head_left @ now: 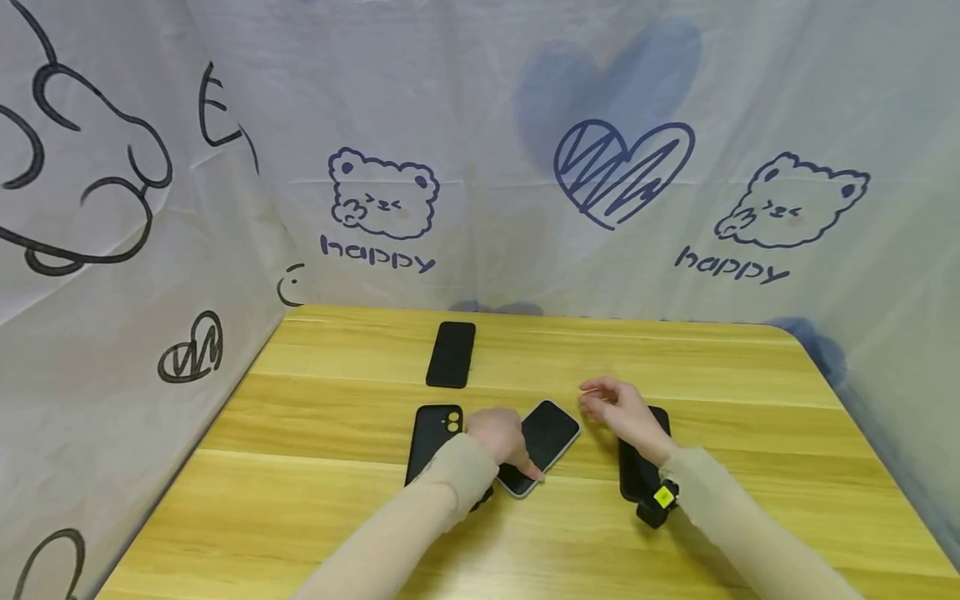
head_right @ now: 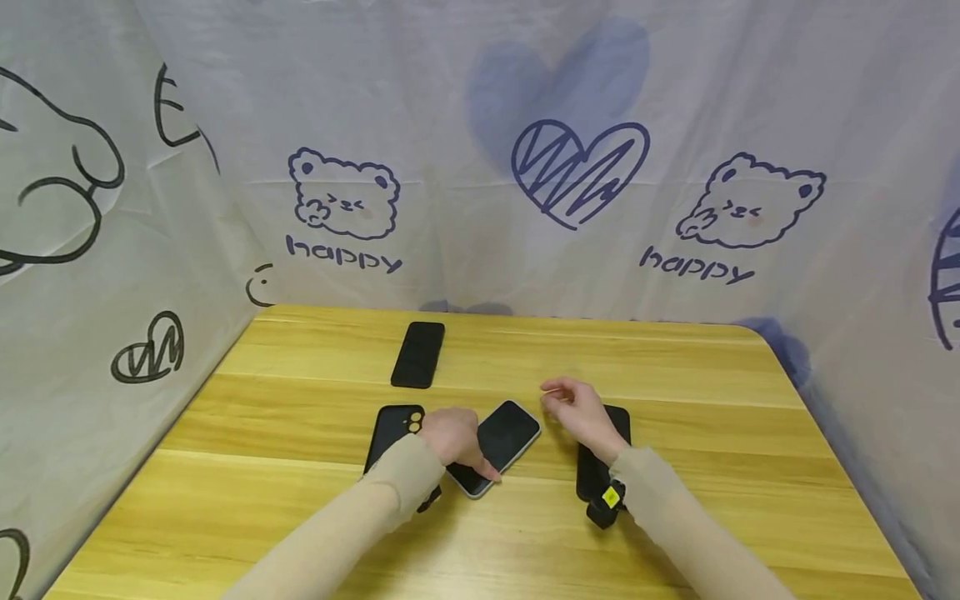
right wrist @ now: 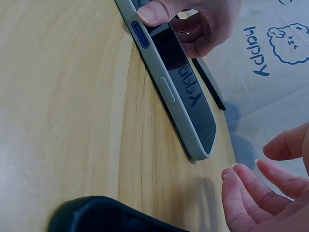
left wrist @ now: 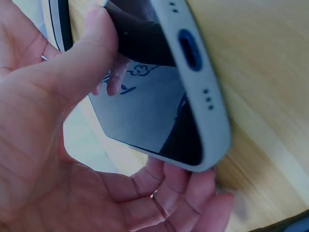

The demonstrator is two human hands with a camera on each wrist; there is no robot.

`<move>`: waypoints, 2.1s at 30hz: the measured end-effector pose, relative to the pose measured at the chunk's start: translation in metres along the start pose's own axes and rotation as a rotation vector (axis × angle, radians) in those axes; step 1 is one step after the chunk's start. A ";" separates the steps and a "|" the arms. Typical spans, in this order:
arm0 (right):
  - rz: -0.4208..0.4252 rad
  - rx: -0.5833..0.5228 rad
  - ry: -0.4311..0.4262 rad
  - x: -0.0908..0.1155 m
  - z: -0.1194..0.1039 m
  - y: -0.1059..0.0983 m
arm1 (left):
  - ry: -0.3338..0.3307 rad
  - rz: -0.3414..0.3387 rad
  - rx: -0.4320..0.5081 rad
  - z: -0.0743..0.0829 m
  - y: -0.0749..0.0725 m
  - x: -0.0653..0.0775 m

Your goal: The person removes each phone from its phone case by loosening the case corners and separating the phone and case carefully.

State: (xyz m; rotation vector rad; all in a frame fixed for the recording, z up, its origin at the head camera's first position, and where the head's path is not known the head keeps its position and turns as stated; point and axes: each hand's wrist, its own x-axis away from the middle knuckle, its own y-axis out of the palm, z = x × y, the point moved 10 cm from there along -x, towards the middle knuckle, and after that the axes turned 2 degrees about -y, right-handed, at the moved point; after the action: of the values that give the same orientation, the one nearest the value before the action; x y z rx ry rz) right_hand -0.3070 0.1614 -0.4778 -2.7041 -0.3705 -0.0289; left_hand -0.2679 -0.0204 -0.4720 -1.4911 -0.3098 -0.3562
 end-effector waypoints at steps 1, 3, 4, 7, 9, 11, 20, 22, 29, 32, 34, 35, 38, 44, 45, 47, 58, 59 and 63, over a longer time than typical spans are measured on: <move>0.004 -0.003 0.000 0.000 0.001 0.000 | 0.000 -0.001 0.007 -0.001 0.000 0.000; 0.008 -0.007 0.000 0.001 0.002 -0.001 | 0.000 -0.004 0.014 -0.001 0.001 0.000; 0.012 -0.010 0.000 0.001 0.003 -0.002 | 0.000 -0.005 0.017 -0.001 0.002 0.000; 0.025 -0.019 0.001 0.003 0.003 -0.003 | 0.003 -0.009 0.022 -0.001 0.003 -0.001; 0.037 -0.024 0.001 0.003 0.002 -0.005 | 0.009 -0.012 0.024 -0.001 0.004 -0.002; 0.050 -0.037 0.002 0.004 0.000 -0.007 | 0.019 -0.015 0.023 0.000 0.004 -0.001; 0.095 -0.105 0.015 0.005 -0.004 -0.010 | 0.091 -0.002 0.102 -0.001 0.008 0.000; 0.100 -0.112 0.018 0.006 -0.003 -0.011 | 0.111 0.008 0.132 0.000 0.008 0.000; 0.115 -0.136 -0.001 0.005 -0.003 -0.012 | 0.169 0.040 0.266 0.002 0.008 -0.006; 0.121 -0.121 -0.021 0.005 -0.004 -0.013 | 0.205 0.047 0.315 0.002 0.005 -0.006; 0.133 -0.077 -0.048 0.005 -0.006 -0.015 | 0.236 0.039 0.352 0.002 0.003 -0.005; 0.143 -0.046 -0.063 0.005 -0.007 -0.017 | 0.252 0.034 0.369 0.002 0.002 -0.005; 0.174 0.049 -0.113 0.005 -0.010 -0.021 | 0.280 -0.006 0.427 0.000 0.002 -0.003; 0.206 0.131 -0.168 0.008 -0.015 -0.023 | 0.305 -0.090 0.572 -0.009 0.001 -0.003; 0.207 0.149 -0.177 0.008 -0.017 -0.023 | 0.307 -0.105 0.601 -0.011 0.001 -0.003; 0.206 0.191 -0.201 0.010 -0.020 -0.022 | 0.310 -0.133 0.661 -0.014 0.000 -0.001; 0.271 0.215 -0.265 0.012 -0.035 -0.027 | 0.373 -0.184 1.021 -0.015 -0.022 0.002; 0.276 0.184 -0.259 0.012 -0.035 -0.028 | 0.375 -0.171 1.050 -0.015 -0.023 0.002; 0.261 -0.056 -0.223 0.007 -0.033 -0.027 | 0.363 -0.087 1.124 -0.016 -0.029 0.005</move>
State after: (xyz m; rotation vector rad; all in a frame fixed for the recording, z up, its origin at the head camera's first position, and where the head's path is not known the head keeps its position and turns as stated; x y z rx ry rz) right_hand -0.3058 0.1742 -0.4361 -2.7963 -0.0785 0.3428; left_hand -0.2762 -0.0383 -0.4445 -0.3006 -0.2165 -0.4120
